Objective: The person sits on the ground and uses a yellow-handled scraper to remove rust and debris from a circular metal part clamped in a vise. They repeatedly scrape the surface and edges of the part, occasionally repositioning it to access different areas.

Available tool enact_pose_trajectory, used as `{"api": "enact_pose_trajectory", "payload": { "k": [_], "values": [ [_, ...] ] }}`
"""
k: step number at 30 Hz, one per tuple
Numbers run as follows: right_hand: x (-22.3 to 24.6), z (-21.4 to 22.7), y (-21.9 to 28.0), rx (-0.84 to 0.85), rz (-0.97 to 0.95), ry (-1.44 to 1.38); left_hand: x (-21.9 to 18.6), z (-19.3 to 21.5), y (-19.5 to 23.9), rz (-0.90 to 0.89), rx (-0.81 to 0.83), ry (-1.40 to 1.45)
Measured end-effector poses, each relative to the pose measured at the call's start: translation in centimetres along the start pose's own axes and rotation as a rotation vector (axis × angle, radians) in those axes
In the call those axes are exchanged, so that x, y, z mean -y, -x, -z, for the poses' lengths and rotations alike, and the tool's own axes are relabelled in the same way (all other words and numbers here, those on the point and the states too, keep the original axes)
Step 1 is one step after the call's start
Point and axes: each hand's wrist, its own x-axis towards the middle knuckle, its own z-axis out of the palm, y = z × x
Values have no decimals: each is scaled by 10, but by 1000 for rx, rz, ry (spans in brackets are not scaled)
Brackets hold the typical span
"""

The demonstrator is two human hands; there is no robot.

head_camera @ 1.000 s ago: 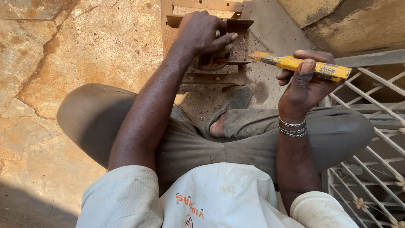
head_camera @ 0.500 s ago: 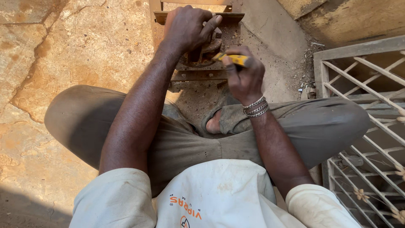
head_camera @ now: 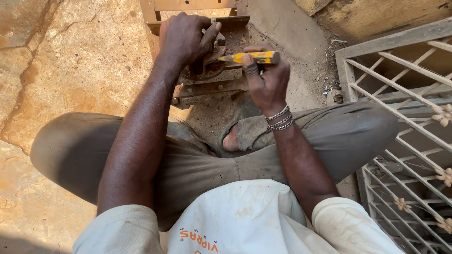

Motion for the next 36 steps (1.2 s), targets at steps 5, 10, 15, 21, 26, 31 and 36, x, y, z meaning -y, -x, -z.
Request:
{"api": "enact_pose_trajectory", "payload": {
  "k": [5,10,15,21,26,31,36],
  "values": [
    [-5,-7,5,-5,36,29,1,-5,6,-45,-39,50],
    [5,2,-5,29,62,111,-6,8,1,156,101,1],
    [11,2,0,-121,174,-206,0,9,4,95,78,112],
    [11,5,1,34,65,27,-2,13,1,104,141,109],
    [6,-2,3,3,142,-88,-3,17,9,122,179,64],
    [-1,-10,-7,177,-32,68,-7,15,7,142,166,116],
    [3,3,-1,38,19,-159,0,12,10,110,99,123]
  ]
}}
